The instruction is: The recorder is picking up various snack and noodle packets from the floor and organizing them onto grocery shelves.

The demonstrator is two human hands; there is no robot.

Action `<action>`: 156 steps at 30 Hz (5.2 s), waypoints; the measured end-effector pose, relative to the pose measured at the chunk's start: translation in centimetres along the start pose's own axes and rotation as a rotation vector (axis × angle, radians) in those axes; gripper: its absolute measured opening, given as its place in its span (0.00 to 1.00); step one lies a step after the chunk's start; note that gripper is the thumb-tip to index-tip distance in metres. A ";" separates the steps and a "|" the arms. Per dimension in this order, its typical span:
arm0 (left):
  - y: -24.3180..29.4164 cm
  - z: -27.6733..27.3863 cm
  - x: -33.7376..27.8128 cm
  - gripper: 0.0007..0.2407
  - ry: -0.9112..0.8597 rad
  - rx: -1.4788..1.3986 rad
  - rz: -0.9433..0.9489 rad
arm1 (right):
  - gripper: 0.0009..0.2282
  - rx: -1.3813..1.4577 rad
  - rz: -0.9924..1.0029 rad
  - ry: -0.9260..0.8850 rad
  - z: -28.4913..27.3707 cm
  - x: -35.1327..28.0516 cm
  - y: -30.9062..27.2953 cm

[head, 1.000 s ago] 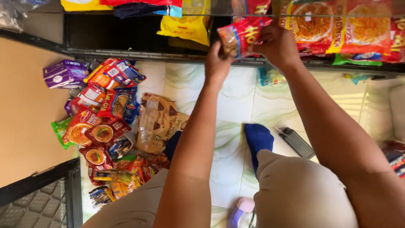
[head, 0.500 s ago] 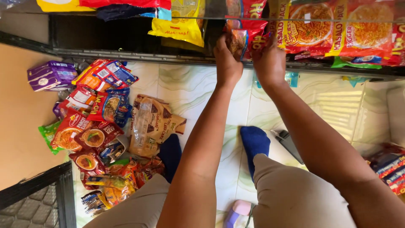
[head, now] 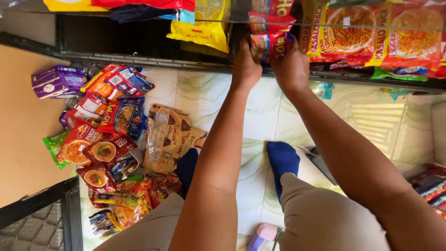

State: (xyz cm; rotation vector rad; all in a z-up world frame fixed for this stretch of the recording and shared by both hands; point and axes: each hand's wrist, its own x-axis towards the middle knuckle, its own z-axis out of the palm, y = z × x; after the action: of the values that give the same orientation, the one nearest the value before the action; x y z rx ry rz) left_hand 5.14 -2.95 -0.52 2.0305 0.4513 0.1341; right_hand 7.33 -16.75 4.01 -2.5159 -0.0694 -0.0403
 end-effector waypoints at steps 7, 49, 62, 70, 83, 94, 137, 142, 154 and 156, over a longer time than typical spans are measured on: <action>1.9 -1.2 -1.0 0.35 -0.065 0.102 -0.009 | 0.26 0.166 -0.098 -0.067 -0.3 -0.2 1.2; -24.7 -40.9 -11.1 0.23 0.475 0.739 -0.479 | 0.16 -0.232 -0.891 -1.241 23.6 -13.7 -28.5; -23.6 -38.5 -11.4 0.34 0.099 0.897 -0.601 | 0.33 0.884 0.365 -1.268 27.7 -21.1 -22.7; -17.8 -34.4 -9.6 0.23 -0.243 0.137 -0.634 | 0.26 0.948 0.527 -1.128 19.4 -12.7 -21.0; -4.8 -21.0 -5.7 0.17 -0.127 -0.476 -0.355 | 0.20 0.574 0.288 -0.970 1.0 -2.3 -16.5; -2.0 -11.5 -7.2 0.17 -0.173 -0.480 -0.284 | 0.14 1.009 0.243 -0.536 0.4 -5.7 -4.4; 0.7 -2.4 -2.9 0.41 0.046 -0.190 0.247 | 0.21 0.487 -0.078 -0.080 -2.6 -4.5 -1.0; 1.7 -2.9 -2.3 0.41 -0.122 -0.286 0.168 | 0.23 0.642 -0.140 -0.091 -1.7 -4.3 -0.3; 1.4 -4.9 -0.9 0.32 -0.057 -0.348 0.163 | 0.25 0.606 -0.130 -0.152 -0.5 -4.0 -2.4; 1.2 -4.7 -0.8 0.35 -0.072 -0.355 0.129 | 0.26 0.653 -0.190 -0.114 -0.6 -4.2 -2.3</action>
State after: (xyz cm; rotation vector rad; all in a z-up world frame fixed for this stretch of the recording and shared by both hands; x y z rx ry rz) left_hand 3.35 0.13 2.85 1.7077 0.2318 0.2045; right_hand 3.03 -15.39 5.65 -1.8511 -0.3149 0.0428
